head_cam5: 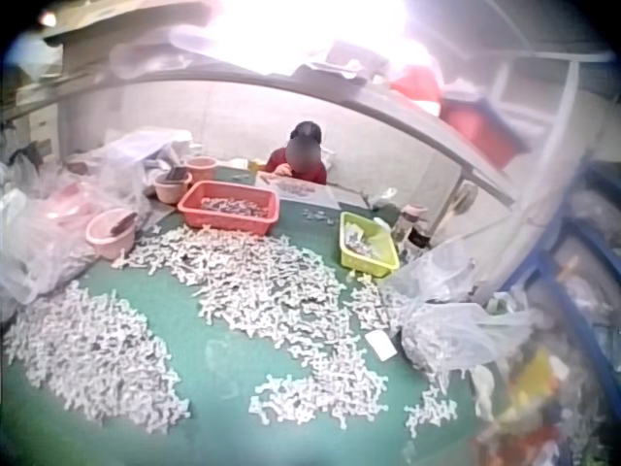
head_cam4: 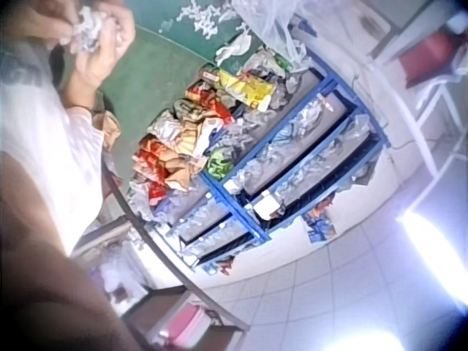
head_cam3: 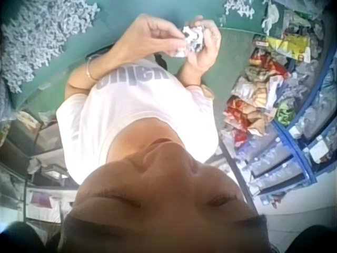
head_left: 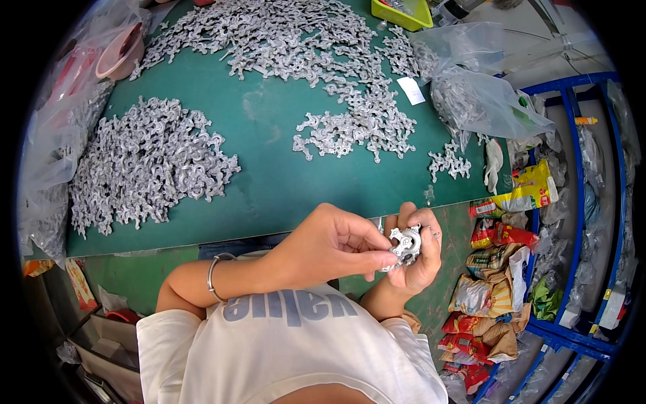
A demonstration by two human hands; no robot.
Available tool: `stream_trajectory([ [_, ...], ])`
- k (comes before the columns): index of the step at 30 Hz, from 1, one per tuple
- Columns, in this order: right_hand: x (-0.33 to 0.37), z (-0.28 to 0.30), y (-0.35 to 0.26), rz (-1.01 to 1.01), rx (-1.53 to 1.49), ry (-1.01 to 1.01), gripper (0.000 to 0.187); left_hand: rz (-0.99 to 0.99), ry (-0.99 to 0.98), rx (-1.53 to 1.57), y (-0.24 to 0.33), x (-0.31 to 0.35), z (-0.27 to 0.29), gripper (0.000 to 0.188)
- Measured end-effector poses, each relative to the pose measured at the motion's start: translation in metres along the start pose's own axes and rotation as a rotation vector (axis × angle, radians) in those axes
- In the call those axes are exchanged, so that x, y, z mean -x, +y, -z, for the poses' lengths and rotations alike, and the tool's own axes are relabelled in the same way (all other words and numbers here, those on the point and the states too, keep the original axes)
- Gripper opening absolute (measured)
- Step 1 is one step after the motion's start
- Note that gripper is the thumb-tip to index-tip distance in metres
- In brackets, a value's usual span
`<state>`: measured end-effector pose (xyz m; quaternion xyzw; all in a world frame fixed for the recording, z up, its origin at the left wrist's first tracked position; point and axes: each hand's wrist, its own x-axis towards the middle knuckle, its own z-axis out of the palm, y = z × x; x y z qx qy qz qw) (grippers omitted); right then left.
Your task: The person sits at a green table and assembles small, silver, metallic parts by hand. They pick up individual pieces from a large pile, connect them together, and place the finished assemblies into a plastic bag. The person occasionally reaches under the table to adjust the bag.
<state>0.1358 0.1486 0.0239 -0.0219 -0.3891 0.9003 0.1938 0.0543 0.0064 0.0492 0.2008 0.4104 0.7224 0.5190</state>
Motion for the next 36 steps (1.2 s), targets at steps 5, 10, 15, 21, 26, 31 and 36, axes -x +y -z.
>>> stream_trajectory([
  [5,-0.001,-0.003,-0.001,-0.028,-0.025,0.006,0.024,-0.004,0.004,0.01,-0.001,0.001,0.001,0.012],
  [10,-0.004,-0.01,0.003,-0.006,-0.022,0.103,0.019,-0.146,0.086,-0.238,-0.006,0.001,0.003,0.014],
  [15,-0.007,0.002,0.009,0.034,0.122,0.075,0.018,-0.124,0.068,-0.416,0.0,0.003,0.005,0.016],
  [21,-0.008,0.005,0.011,0.012,0.155,0.086,0.021,0.043,-0.034,-0.045,-0.003,-0.002,0.015,0.027],
  [26,-0.008,-0.004,0.012,-0.052,0.205,0.177,0.025,0.087,-0.021,0.023,-0.005,-0.004,0.016,0.032],
  [31,-0.009,0.005,0.014,0.035,0.246,0.075,0.024,0.083,-0.016,0.079,-0.009,-0.004,0.016,0.034],
  [36,-0.013,0.016,0.017,0.258,0.481,-0.002,0.021,0.089,0.025,0.138,-0.01,-0.001,0.018,0.026],
])
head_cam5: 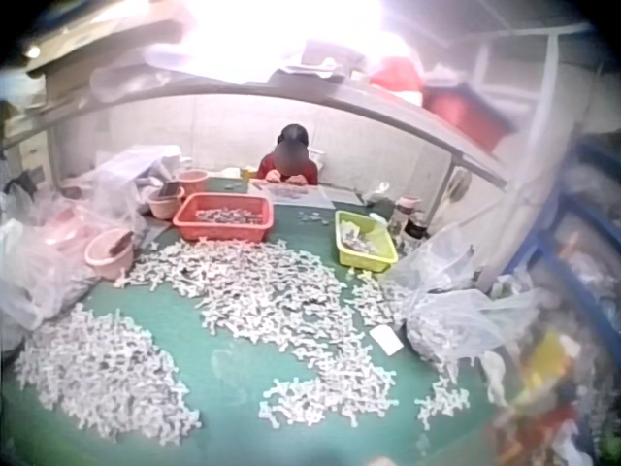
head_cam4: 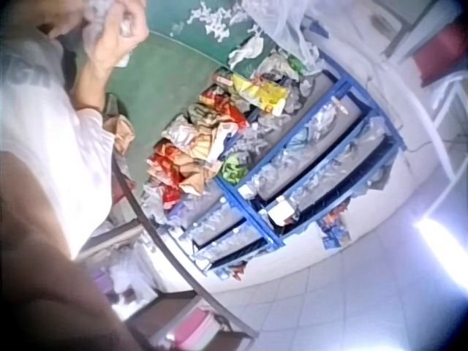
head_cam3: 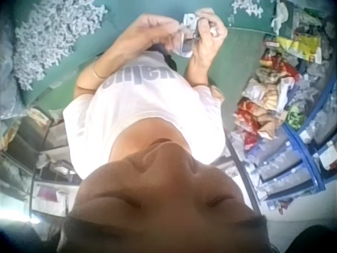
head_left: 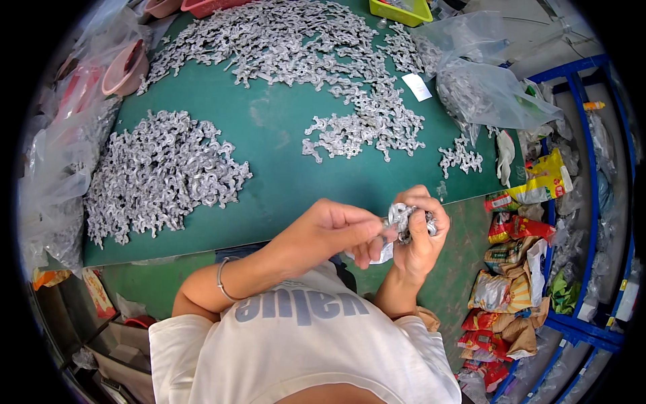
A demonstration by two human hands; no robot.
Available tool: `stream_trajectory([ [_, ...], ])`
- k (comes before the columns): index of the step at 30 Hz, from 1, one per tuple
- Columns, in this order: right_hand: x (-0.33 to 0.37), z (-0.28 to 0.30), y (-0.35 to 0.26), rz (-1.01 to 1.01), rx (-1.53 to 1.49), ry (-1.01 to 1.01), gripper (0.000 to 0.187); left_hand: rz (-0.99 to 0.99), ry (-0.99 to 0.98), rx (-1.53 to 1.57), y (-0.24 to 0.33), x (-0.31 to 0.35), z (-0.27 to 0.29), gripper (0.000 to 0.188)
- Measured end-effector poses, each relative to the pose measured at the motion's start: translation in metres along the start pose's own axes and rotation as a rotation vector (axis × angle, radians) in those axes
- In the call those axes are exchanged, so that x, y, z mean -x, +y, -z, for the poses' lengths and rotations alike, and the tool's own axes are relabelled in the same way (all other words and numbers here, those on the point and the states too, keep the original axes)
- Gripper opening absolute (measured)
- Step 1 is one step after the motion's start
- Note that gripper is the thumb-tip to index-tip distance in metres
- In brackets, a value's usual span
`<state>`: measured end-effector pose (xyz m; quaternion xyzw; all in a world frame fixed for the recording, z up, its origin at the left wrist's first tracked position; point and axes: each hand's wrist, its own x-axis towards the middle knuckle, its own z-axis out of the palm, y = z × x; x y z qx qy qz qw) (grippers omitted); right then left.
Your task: The person sits at a green table and assembles small, silver, metallic parts by hand. They pick up individual pieces from a large pile, connect them together, and place the finished assemblies into a plastic bag. The person occasionally reaches under the table to adjust the bag.
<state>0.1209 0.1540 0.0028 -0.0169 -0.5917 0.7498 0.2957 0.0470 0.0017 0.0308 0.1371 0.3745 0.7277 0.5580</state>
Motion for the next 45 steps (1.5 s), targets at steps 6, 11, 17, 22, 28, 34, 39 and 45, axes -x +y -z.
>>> stream_trajectory([
  [6,0.001,-0.003,-0.011,-0.105,-0.027,0.051,0.022,-0.314,0.276,-0.504,-0.002,0.004,-0.006,0.024],
  [11,0.003,-0.01,-0.018,-0.222,-0.127,0.087,0.028,-0.563,0.33,-0.881,0.001,0.006,-0.01,0.025],
  [17,0.004,-0.007,-0.016,-0.244,-0.227,0.018,0.027,-0.576,0.31,-0.911,0.002,0.008,-0.014,0.028],
  [22,0.005,-0.007,-0.016,-0.353,-0.366,0.047,0.024,-0.576,0.285,-0.872,0.002,0.008,-0.013,0.028],
  [28,0.006,-0.011,-0.016,-0.38,-0.38,0.078,0.025,-0.591,0.273,-0.864,0.002,0.008,-0.013,0.029],
  [34,0.006,-0.01,-0.013,-0.357,-0.366,0.045,0.026,-0.637,0.254,-0.888,0.001,0.008,-0.013,0.026],
  [39,0.006,-0.012,-0.014,-0.363,-0.379,0.049,0.026,-0.642,0.257,-0.912,-0.001,0.007,-0.012,0.029],
  [45,0.005,-0.009,-0.011,-0.365,-0.421,-0.01,0.028,-0.617,0.225,-0.921,0.001,0.009,-0.013,0.033],
])
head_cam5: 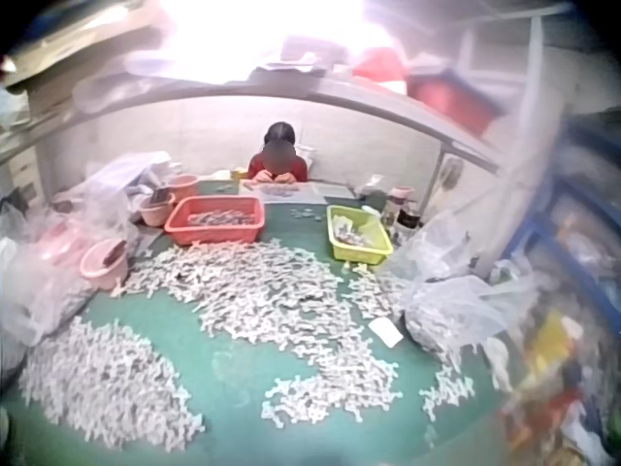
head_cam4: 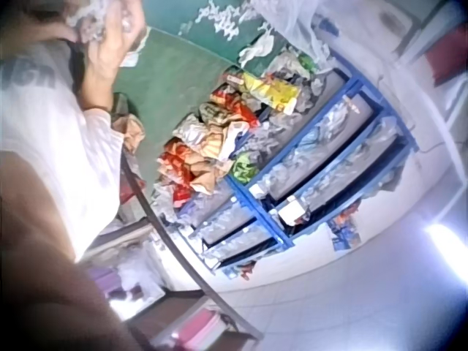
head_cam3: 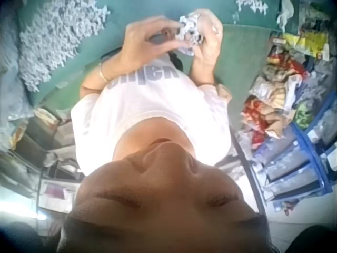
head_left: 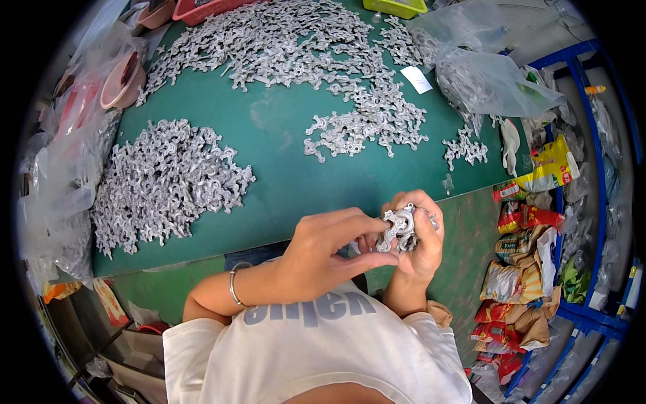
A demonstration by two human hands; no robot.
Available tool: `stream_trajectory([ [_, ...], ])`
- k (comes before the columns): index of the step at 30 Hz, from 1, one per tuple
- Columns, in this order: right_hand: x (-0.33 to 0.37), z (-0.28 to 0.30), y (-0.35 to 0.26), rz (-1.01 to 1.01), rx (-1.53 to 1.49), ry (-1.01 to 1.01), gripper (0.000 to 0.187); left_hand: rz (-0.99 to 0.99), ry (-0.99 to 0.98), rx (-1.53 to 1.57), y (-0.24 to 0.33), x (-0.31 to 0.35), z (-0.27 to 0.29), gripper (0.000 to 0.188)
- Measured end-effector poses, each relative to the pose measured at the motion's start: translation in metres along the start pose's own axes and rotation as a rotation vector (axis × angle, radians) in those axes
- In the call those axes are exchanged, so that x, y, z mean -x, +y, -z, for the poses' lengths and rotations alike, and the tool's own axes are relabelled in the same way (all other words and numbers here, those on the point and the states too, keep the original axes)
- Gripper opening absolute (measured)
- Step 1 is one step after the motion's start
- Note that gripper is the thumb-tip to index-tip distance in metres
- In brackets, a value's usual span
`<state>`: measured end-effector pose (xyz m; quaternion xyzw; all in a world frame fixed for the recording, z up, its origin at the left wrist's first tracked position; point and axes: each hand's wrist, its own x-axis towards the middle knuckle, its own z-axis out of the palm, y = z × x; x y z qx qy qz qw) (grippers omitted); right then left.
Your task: The person sits at a green table and assembles small, silver, metallic parts by hand. They pick up individual pieces from a large pile, connect them together, and place the finished assemblies into a plastic bag. The person occasionally reaches under the table to adjust the bag.
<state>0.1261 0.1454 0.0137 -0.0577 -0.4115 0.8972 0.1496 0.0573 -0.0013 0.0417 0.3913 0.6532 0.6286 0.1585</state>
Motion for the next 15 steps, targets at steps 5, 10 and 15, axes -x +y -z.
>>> stream_trajectory([
  [5,-0.001,0.0007,0.0014,-0.015,0.01,0.002,0.028,-0.009,-0.004,0.038,-0.0026,0.0008,-0.001,0.034],
  [10,-0.0018,0.0017,0.0039,-0.014,-0.006,0.008,0.029,0.001,-0.023,0.049,-0.0025,0.0001,0.0002,0.033],
  [15,-0.0033,0.0003,0.005,0.002,-0.007,0.003,0.029,-0.01,-0.023,0.033,-0.0032,-0.0001,0.002,0.033],
])
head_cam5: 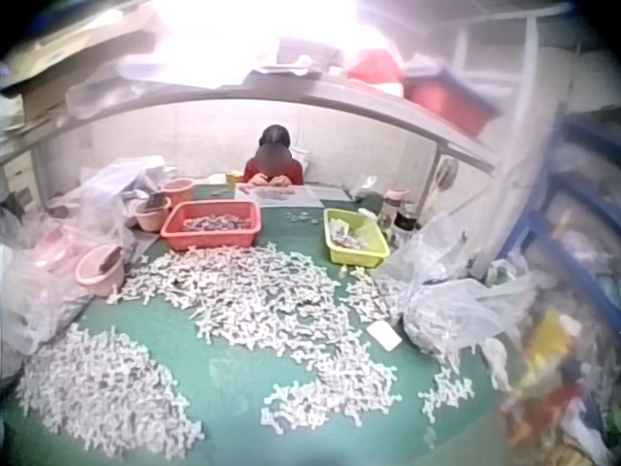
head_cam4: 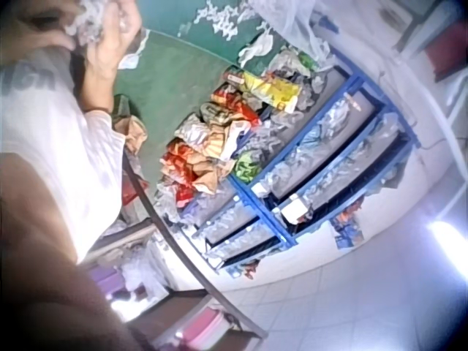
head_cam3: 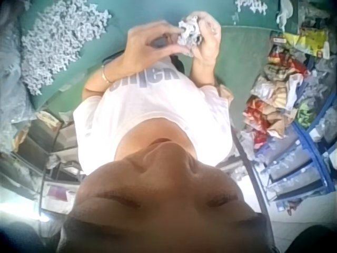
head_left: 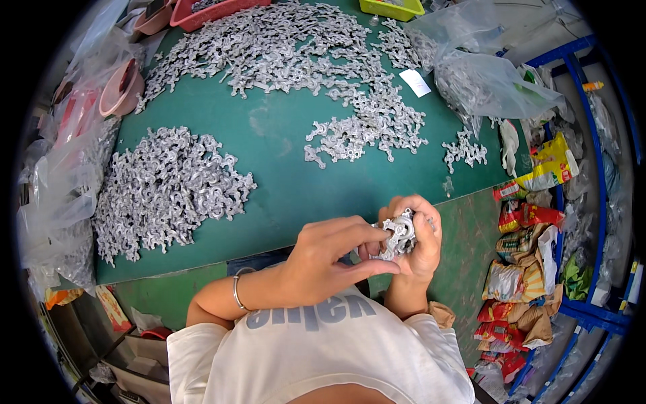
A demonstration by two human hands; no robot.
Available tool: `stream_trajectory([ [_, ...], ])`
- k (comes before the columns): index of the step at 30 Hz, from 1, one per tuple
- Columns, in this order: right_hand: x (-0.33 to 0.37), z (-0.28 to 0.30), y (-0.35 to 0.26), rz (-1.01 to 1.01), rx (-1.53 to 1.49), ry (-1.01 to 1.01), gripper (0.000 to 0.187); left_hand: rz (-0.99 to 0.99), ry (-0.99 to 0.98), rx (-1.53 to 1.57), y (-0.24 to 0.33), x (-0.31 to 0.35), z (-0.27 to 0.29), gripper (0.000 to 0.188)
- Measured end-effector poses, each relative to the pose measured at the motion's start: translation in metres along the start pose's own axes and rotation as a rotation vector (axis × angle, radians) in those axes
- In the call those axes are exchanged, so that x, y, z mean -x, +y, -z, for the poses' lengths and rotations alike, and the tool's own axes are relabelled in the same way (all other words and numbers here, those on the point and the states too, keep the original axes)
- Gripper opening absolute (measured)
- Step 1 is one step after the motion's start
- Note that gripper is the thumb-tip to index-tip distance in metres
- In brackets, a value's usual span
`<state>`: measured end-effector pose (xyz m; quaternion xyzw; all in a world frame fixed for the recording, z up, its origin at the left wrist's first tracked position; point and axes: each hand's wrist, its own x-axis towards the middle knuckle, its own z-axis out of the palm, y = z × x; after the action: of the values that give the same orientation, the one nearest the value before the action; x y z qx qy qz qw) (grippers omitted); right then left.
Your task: The person sits at a green table and assembles small, silver, metallic parts by hand. They pick up individual pieces from a large pile, connect them together, and place the finished assemblies into a plastic bag. The person occasionally reaches under the table to adjust the bag.
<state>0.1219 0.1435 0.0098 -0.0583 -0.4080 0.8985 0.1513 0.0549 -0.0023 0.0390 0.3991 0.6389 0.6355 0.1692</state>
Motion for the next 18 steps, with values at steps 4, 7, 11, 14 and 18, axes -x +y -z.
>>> stream_trajectory([
  [4,-0.001,-0.002,0.0,0.025,0.014,0.003,0.029,-0.023,0.007,-0.011,-0.002,0.0,0.0,0.034],
  [7,-0.001,-0.002,0.0,0.028,0.002,-0.011,0.029,-0.031,0.01,-0.018,-0.003,0.0,0.0,0.034],
  [11,-0.002,-0.003,0.001,0.038,0.024,-0.013,0.031,-0.026,0.014,-0.022,-0.004,0.001,0.0,0.034],
  [14,-0.004,0.002,0.004,0.007,-0.139,-0.036,0.031,0.021,-0.02,0.044,-0.004,-0.002,0.002,0.034],
  [18,-0.021,0.028,0.013,-0.165,-0.778,-0.118,0.024,0.074,0.172,-0.235,-0.046,-0.007,0.009,0.036],
])
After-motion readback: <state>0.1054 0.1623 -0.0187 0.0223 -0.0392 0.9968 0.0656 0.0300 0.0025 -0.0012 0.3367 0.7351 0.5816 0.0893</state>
